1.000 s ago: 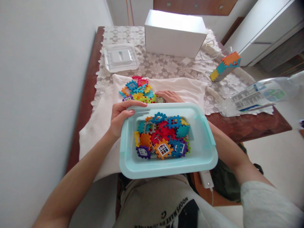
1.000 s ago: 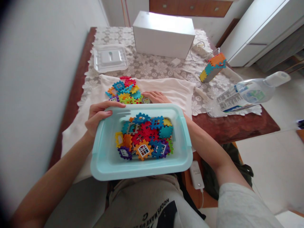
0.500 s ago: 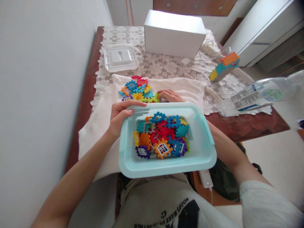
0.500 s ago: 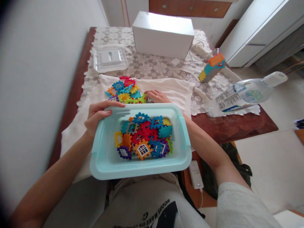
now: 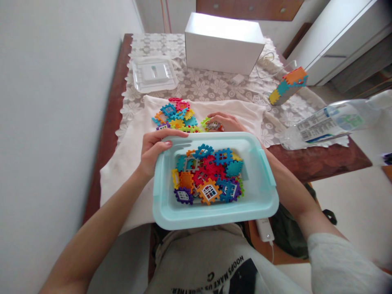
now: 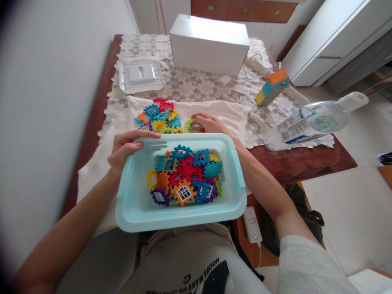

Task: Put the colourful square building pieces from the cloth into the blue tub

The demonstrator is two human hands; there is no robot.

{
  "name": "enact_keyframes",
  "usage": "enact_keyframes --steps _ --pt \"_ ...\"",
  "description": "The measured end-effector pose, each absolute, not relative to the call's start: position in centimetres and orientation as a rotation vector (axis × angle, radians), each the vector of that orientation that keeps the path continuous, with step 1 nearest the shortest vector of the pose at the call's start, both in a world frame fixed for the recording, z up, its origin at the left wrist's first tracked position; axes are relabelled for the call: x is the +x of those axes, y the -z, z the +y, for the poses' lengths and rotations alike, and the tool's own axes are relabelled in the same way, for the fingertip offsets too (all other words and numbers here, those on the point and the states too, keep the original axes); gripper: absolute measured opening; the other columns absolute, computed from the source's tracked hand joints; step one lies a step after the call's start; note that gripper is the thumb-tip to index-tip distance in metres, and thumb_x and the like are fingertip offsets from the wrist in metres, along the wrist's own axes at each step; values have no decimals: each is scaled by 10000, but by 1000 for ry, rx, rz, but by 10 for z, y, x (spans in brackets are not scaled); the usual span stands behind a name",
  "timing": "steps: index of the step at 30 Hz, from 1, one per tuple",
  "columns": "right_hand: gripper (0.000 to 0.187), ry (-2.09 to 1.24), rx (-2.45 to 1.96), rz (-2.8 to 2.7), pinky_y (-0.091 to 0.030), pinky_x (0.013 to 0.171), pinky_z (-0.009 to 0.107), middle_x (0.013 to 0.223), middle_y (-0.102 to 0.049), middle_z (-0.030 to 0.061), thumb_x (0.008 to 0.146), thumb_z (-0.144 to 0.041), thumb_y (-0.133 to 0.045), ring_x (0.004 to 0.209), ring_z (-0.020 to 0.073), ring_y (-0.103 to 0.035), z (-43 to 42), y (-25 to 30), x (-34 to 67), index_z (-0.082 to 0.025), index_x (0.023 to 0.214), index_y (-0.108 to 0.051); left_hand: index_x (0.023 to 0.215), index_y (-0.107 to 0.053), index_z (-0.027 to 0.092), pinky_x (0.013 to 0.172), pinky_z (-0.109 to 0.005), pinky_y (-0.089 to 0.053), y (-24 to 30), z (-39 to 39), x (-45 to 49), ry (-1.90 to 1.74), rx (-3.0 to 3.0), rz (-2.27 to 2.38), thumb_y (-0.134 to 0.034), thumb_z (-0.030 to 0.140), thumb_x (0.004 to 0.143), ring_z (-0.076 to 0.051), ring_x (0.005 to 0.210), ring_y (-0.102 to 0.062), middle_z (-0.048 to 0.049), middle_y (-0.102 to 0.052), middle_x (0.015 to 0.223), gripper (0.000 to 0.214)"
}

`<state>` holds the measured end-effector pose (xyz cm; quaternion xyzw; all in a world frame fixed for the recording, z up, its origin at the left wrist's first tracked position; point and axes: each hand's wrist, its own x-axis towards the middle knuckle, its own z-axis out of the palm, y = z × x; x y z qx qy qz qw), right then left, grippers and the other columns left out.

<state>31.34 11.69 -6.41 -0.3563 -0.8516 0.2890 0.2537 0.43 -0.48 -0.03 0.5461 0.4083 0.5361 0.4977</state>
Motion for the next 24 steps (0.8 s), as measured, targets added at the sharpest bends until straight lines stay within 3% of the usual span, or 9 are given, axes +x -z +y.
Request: enact_keyframes --steps 5,11,18,24 --pt "344 -802 -1023 -2218 -516 1244 546 1477 -797 74 938 -609 -804 1316 330 -708 122 59 317 -315 1117 -809 955 -954 212 802 -352 -691 1 -4 4 -1305 1325 1008 -711 338 786 -279 905 -839 -92 -908 957 322" --pt "463 -909 -1034 -2147 -528 1259 618 1424 -821 77 761 -746 -919 1358 395 -723 124 56 314 -389 1027 -791 953 -966 223 809 -330 -686 3 -3 4 -1311 1329 988 -714 325 767 -266 904 -843 -80 -916 958 330" --pt "305 -760 -1032 -2172 -557 1234 644 1357 -824 58 853 -653 -868 1285 367 -731 128 60 317 -397 978 -759 961 -969 238 803 -323 -690 2 -3 4 -1315 1344 975 -706 318 778 -256 891 -847 -69 -919 961 330" --pt "185 -652 -1004 -2138 -474 1335 682 1592 -712 40 918 -538 -847 1462 373 -604 133 69 322 -384 977 -763 947 -968 233 815 -326 -693 0 -3 4 -1309 1348 997 -709 328 767 -264 909 -851 -75 -919 964 329"
